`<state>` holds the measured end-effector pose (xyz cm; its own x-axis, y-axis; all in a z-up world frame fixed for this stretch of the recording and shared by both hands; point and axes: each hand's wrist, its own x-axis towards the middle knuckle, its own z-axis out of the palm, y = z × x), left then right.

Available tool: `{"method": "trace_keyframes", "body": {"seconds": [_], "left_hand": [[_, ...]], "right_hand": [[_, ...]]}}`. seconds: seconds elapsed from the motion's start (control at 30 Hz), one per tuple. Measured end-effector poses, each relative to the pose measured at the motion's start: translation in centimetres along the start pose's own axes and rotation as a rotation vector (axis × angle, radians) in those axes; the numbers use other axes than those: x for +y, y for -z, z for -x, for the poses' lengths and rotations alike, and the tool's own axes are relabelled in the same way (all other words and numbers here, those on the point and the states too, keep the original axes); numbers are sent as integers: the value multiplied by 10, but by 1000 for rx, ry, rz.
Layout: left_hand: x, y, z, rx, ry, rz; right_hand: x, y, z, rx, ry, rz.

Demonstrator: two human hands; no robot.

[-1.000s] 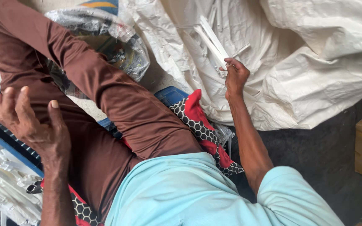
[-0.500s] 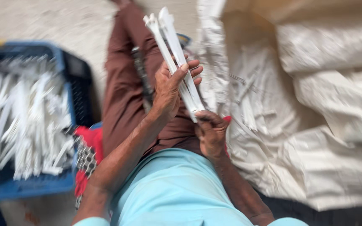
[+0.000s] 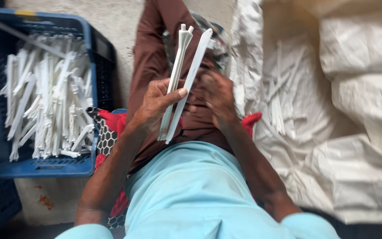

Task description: The person sits and repeatedly assembles small white plastic components by hand. They pick up a base piece and a rod-like piece, align them, and press them together, then place the assembled unit into a blue crate. The process repeats with new parts taken from a nearby bag.

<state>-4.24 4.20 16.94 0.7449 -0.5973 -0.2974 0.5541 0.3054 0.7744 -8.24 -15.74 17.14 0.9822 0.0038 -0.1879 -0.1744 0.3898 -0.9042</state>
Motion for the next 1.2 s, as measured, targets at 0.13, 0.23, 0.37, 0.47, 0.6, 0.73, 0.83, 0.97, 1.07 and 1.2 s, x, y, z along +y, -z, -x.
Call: {"method": "trace_keyframes", "body": {"seconds": [0.13,0.23,0.37,0.47,0.6,0.73,0.83,0.97,1.07,1.2], "left_hand": [[-9,-3,-2,-28,-58,-164],[-15,10,-12,53,-210,-294],[-6,26,-24,209,-489,29],[15,25,-34,314,-737,99],[32,15,-38,163,-912,120],[9,-5,-28,53,-918,-363],[-7,-12,-32,-202,-1101,-425],[-11,-2,1,-138,-776,-1201],[-1,10,19,-261,-689,-1430],[25,13,19,-146,-680,-1332]], "right_hand": [[1,-9,-8,68,-65,-149],[1,-3,-6,143,1,-202],[-3,12,3,228,25,-93],[3,8,5,228,-36,-74],[13,-6,-4,183,-121,-195],[7,-7,-17,27,-232,-534],[4,-2,-18,10,-228,-667],[7,3,-9,80,-269,-671],[10,2,-4,31,-168,-646],[16,0,-4,29,-87,-561]]}}
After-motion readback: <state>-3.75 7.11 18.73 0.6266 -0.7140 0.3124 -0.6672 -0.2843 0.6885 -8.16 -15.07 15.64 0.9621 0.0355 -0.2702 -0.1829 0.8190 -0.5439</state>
